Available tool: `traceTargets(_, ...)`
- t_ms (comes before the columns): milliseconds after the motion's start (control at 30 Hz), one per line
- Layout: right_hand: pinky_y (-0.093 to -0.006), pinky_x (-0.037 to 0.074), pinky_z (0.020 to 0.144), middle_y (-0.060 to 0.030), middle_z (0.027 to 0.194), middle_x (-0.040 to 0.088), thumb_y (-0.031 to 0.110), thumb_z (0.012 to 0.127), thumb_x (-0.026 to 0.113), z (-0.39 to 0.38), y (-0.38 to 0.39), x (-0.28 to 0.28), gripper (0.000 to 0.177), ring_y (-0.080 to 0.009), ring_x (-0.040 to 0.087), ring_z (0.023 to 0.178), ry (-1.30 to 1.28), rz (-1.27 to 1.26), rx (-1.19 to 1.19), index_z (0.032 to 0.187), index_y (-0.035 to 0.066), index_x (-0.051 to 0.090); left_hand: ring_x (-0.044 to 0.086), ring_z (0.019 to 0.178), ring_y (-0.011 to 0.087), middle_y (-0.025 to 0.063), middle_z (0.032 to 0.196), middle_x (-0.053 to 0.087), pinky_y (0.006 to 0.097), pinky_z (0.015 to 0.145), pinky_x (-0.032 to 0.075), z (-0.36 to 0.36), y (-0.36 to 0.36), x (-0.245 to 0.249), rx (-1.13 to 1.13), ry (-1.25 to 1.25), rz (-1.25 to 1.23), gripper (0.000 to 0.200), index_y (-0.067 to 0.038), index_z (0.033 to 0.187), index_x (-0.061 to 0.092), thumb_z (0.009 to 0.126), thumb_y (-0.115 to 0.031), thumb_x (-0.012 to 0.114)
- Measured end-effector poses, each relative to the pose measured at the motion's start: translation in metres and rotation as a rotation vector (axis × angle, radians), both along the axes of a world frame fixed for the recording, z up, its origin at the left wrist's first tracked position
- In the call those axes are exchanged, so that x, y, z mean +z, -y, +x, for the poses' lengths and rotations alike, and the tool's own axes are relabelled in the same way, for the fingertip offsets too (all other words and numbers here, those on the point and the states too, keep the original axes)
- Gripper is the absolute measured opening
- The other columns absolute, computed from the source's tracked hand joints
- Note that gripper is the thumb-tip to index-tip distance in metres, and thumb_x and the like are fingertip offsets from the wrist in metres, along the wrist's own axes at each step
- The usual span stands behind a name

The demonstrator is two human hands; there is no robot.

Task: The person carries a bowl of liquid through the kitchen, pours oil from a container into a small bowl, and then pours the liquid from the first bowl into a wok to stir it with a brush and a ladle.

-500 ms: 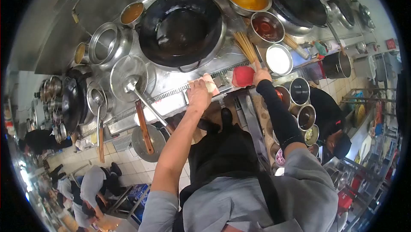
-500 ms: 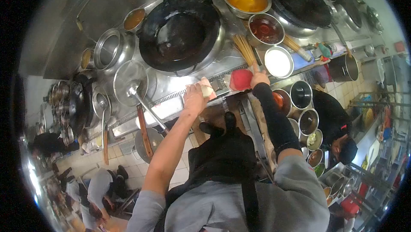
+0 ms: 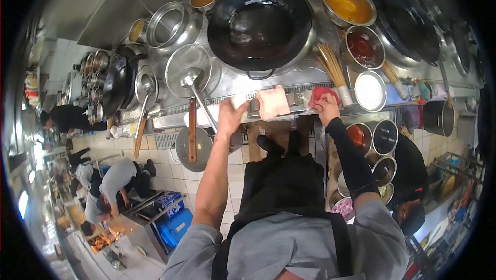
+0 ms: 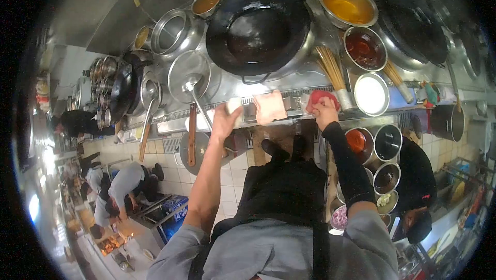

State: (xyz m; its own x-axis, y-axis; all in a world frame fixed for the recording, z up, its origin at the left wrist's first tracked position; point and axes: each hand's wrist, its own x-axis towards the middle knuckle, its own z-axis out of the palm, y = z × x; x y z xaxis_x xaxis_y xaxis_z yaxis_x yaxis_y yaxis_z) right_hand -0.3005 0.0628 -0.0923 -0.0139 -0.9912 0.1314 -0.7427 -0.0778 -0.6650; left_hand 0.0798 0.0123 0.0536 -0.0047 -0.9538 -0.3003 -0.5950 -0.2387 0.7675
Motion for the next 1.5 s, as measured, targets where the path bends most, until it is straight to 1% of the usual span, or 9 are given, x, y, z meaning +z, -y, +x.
traceTargets(167, -0.0357, 0.052, 0.088, -0.0094, 0.107, 0.065, 0.002, 0.078, 0.078, -0.009, 0.011, 0.003, 0.017, -0.0283, 0.064, 0.099, 0.225, -0.026, -0.041, 0.095, 0.001, 0.075, 0.048, 0.122, 0.0487, 0.0314, 0.135, 0.047, 0.0502, 0.107, 0.041, 0.069, -0.029, -0.116, 0.011, 0.763, -0.104, 0.091, 0.011, 0.148, 0.036, 0.09, -0.052, 0.069)
traceTargets(267, -0.0343, 0.052, 0.084, -0.009, 0.109, 0.068, 0.004, 0.086, 0.073, -0.013, 0.006, 0.025, 0.009, -0.0234, 0.064, 0.099, 0.713, 0.017, -0.156, 0.094, 0.002, 0.075, 0.045, 0.126, 0.047, 0.0315, 0.14, 0.042, 0.0499, 0.11, 0.039, 0.063, -0.025, -0.104, 0.021, 0.715, 0.056, 0.096, 0.012, 0.152, 0.025, 0.093, -0.051, 0.067)
traceTargets(400, -0.0302, 0.052, 0.084, -0.0071, 0.114, 0.068, 0.001, 0.095, 0.065, -0.035, -0.022, 0.088, 0.016, -0.0142, 0.063, 0.097, 1.331, 0.188, -0.221, 0.11, -0.003, 0.07, 0.049, 0.121, 0.0473, 0.0328, 0.132, 0.05, 0.0508, 0.107, 0.041, 0.021, -0.032, -0.066, -0.01, 0.775, -0.528, 0.07, 0.012, 0.141, 0.043, 0.093, -0.032, 0.069)
traceTargets(533, -0.0429, 0.044, 0.11, -0.0136, 0.134, 0.061, 0.012, 0.1, 0.058, -0.016, -0.035, 0.163, 0.039, -0.0274, 0.06, 0.124, 2.025, 0.107, -0.251, 0.138, 0.003, 0.055, 0.051, 0.119, 0.039, 0.0185, 0.123, 0.055, 0.0479, 0.102, 0.045, -0.076, -0.029, -0.039, -0.516, 0.348, -0.549, 0.044, -0.003, 0.127, 0.055, 0.087, -0.015, 0.069)
traceTargets(700, -0.0402, 0.047, 0.106, -0.0095, 0.131, 0.064, 0.006, 0.099, 0.058, -0.012, -0.034, 0.136, 0.039, -0.0245, 0.061, 0.121, 1.856, 0.161, -0.357, 0.138, 0.006, 0.053, 0.056, 0.113, 0.0363, 0.0174, 0.125, 0.057, 0.0445, 0.099, 0.048, -0.079, -0.01, -0.093, -0.64, 0.403, -0.396, 0.03, -0.004, 0.113, 0.065, 0.088, -0.02, 0.071)
traceTargets(933, -0.0339, 0.048, 0.103, -0.0095, 0.131, 0.064, 0.003, 0.101, 0.055, -0.017, -0.07, 0.165, 0.041, -0.0204, 0.062, 0.117, 1.478, 0.118, -0.492, 0.142, 0.0, 0.051, 0.066, 0.111, 0.0263, 0.0136, 0.12, 0.066, 0.0411, 0.094, 0.055, -0.042, -0.02, -0.021, 0.32, -1.255, 0.396, 0.026, -0.001, 0.118, 0.061, 0.098, -0.018, 0.057)
traceTargets(1067, -0.0341, 0.051, 0.099, -0.0098, 0.126, 0.067, 0.008, 0.102, 0.057, -0.013, -0.084, 0.169, 0.035, -0.0207, 0.065, 0.112, 1.403, 0.053, -0.56, 0.135, -0.003, 0.056, 0.065, 0.117, 0.029, 0.0156, 0.128, 0.066, 0.0461, 0.102, 0.051, -0.025, -0.016, 0.014, 0.342, -1.603, 0.633, 0.043, 0.004, 0.134, 0.054, 0.097, -0.018, 0.057)
traceTargets(1467, -0.0335, 0.052, 0.088, -0.0127, 0.114, 0.07, 0.016, 0.095, 0.068, -0.108, 0.067, 0.256, 0.04, -0.0255, 0.068, 0.103, 1.371, -0.161, -0.659, 0.13, -0.002, 0.061, 0.07, 0.1, 0.0244, 0.015, 0.115, 0.068, 0.0379, 0.088, 0.058, -0.038, 0.195, 0.161, 0.105, -1.117, 0.263, 0.04, 0.007, 0.131, 0.054, 0.093, 0.0, 0.061)
traceTargets(1500, -0.0378, 0.052, 0.091, -0.0141, 0.115, 0.069, 0.012, 0.093, 0.069, -0.132, 0.084, 0.259, 0.044, -0.0277, 0.068, 0.104, 0.55, -0.276, -0.526, 0.134, 0.001, 0.059, 0.07, 0.101, 0.0249, 0.0151, 0.116, 0.068, 0.0382, 0.089, 0.058, -0.047, 0.22, 0.168, 0.092, -1.103, 0.237, 0.04, 0.007, 0.132, 0.053, 0.093, 0.0, 0.06)
